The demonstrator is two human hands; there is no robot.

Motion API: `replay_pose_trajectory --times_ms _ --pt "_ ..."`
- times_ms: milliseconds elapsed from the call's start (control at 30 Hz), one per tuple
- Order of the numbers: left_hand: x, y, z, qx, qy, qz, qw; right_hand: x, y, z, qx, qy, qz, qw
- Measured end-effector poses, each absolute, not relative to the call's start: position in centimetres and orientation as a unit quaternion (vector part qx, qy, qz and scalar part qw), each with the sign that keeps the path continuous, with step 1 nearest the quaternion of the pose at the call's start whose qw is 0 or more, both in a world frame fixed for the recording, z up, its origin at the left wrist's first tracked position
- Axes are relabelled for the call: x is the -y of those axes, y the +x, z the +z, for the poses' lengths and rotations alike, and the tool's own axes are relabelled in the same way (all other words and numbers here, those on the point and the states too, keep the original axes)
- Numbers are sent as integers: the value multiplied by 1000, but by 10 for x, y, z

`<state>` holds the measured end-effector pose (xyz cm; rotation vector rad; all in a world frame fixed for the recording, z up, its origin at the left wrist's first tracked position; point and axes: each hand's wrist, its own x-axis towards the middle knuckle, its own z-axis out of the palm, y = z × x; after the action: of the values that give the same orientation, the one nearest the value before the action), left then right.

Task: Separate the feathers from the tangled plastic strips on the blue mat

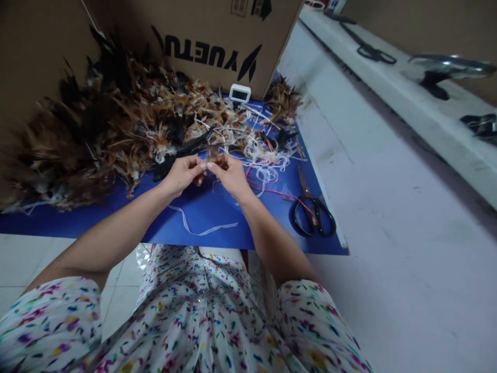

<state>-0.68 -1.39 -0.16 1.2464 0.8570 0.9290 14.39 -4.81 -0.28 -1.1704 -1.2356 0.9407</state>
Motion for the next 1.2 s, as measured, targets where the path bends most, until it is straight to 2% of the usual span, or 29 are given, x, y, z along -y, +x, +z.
replay_pose_trajectory --times_ms 233,400,900,1200 --pt "14 -9 2 -369 441 379 726 48 146 1 481 -462 443 599" --pt "13 -12 1 -359 423 348 756 49 147 2 475 -446 472 594" --pt "14 -14 2 -354 452 313 756 51 144 2 461 -447 489 591" --pt "9 -15 2 -379 451 371 718 48 147 0 406 -391 544 622"
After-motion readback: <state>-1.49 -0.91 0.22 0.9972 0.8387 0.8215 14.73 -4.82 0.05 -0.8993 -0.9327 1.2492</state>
